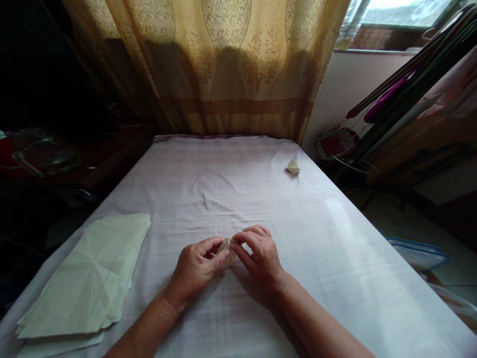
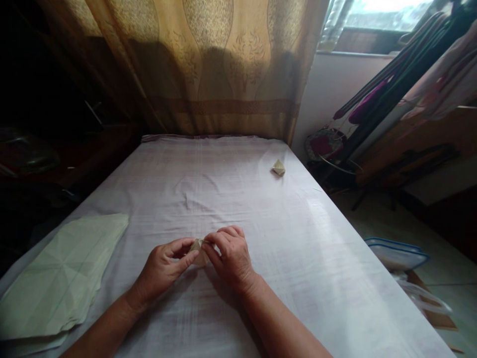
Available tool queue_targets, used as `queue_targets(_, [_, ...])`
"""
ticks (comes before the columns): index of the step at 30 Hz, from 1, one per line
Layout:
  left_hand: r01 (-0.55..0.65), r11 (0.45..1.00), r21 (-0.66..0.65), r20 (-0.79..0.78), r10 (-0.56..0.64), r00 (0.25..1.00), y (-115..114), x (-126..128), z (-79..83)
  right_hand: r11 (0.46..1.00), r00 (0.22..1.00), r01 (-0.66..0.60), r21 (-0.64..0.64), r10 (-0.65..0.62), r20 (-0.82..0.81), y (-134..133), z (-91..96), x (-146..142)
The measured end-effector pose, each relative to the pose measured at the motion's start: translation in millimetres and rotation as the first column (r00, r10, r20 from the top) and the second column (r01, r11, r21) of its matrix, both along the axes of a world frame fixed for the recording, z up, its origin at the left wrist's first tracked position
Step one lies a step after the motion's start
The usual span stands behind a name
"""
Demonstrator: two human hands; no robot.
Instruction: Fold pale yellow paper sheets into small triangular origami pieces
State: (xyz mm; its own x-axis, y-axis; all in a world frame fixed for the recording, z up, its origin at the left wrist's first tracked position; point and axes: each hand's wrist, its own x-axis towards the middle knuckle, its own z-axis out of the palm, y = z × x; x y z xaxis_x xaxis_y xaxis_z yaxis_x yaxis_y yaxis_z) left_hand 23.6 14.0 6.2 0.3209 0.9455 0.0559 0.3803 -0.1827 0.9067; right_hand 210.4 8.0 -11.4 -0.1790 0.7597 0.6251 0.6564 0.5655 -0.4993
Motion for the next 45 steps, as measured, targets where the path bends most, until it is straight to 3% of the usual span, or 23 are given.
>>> queue_targets(8, [-0.043,0.998,-0.039,0.059,0.045,0.997,1.9,2.0,-7.1,1.0,0.998,0.021,0.019,-0.02,-0.063,1.1,-1.5,-1.8])
queue_targets(13, [-0.001,0.989,-0.146,0.135,0.021,0.991,3.5,3.4,-7.0,0.994,0.994,-0.021,-0.107,0.009,-0.112,1.0,-5.7,-2.0])
queue_targets(17, [0.016,0.977,-0.211,0.177,0.022,0.984,5.0,4.4,-8.2,0.987,0.991,0.013,-0.163,-0.035,-0.132,-0.1,-8.1,-3.0])
queue_targets(21, [-0.03,0.981,-0.192,0.162,0.062,0.985,6.3,4.9,-10.5,0.979,0.987,0.02,-0.205,-0.052,-0.151,-1.4,-6.3,-3.8])
queue_targets(24, [-0.04,0.984,-0.175,0.161,0.069,0.985,5.5,5.5,-9.6,0.967,0.988,-0.011,-0.256,-0.029,-0.151,-2.3,-3.3,-2.5])
queue_targets(31, [0.071,0.976,-0.205,0.161,-0.038,0.986,1.8,6.4,-6.8,0.948,0.976,-0.127,-0.292,0.068,-0.205,-2.0,-0.3,-1.5])
queue_targets(41, [0.068,0.971,-0.229,0.152,-0.033,0.988,2.1,5.9,-6.3,0.842,0.928,-0.21,-0.497,0.011,-0.373,-1.8,-2.4,-4.0])
queue_targets(45, [0.031,0.966,-0.258,0.134,0.004,0.991,4.0,4.8,-7.1,0.837,0.926,-0.193,-0.513,-0.019,-0.378,-0.7,-1.8,-1.1])
